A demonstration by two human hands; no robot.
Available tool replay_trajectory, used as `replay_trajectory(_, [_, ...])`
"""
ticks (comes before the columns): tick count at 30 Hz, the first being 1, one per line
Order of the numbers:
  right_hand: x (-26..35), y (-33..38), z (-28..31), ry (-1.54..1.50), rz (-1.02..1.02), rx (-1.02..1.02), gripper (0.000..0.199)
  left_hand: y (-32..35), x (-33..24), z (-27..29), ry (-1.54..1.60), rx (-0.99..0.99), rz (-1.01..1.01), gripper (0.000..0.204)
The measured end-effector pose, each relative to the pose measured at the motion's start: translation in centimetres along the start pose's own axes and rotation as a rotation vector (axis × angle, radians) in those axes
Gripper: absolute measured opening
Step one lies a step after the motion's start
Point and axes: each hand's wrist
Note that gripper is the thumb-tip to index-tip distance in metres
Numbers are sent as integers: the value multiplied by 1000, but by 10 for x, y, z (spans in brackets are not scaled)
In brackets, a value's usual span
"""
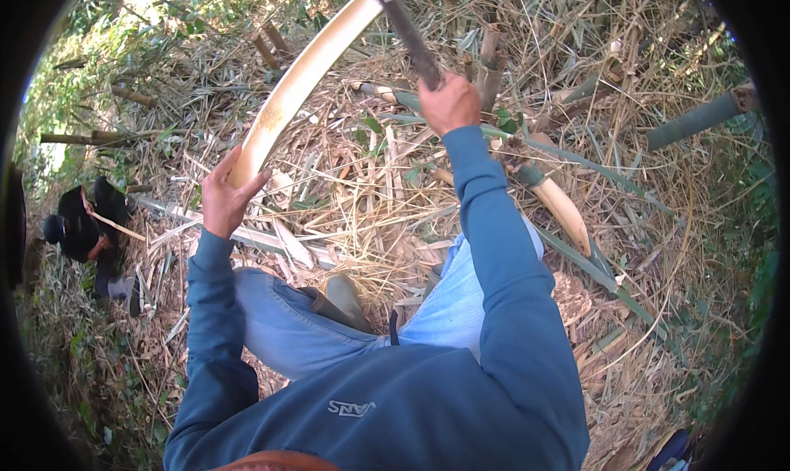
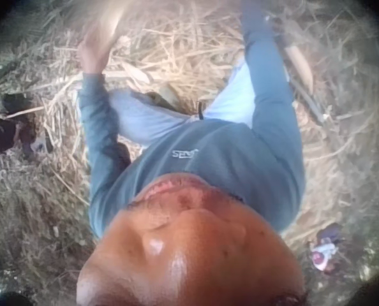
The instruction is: The person uses a machete to split a long bamboo stalk into thinner strips. They hold the bamboo with one hand and repeatedly strike it with the machete to separate the layers.
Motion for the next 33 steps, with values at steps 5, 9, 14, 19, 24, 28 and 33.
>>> replay_trajectory(5, [21, 49, -27, 96, 368, 259, 26, -11, -7, -1, -180, -128, 54, 75])
replay_trajectory(9, [14, 49, -40, 172, 499, 241, 26, -7, -8, -1, -119, -137, 26, 75])
replay_trajectory(14, [9, 24, -32, 128, 285, 96, 26, -3, -10, 2, -148, -65, 21, 75])
replay_trajectory(19, [9, 26, -32, 213, 361, 152, 29, -1, -5, 3, -45, -72, -11, 75])
replay_trajectory(24, [2, 4, -10, 130, 91, 43, 28, 0, -10, 5, -75, -28, -30, 76])
replay_trajectory(28, [5, 12, -17, 209, 326, 107, 31, 3, 2, 6, 13, -30, -30, 76])
replay_trajectory(33, [-45, -47, 6, -25, -198, -169, 36, 12, -6, 12, -80, -15, -89, 74])
Point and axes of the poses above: each hand's wrist, its own y-axis away from the middle knuckle, its own z-axis out of the back of the hand, x = y × z, and after that the axes turned 11 degrees about -y, right-handed
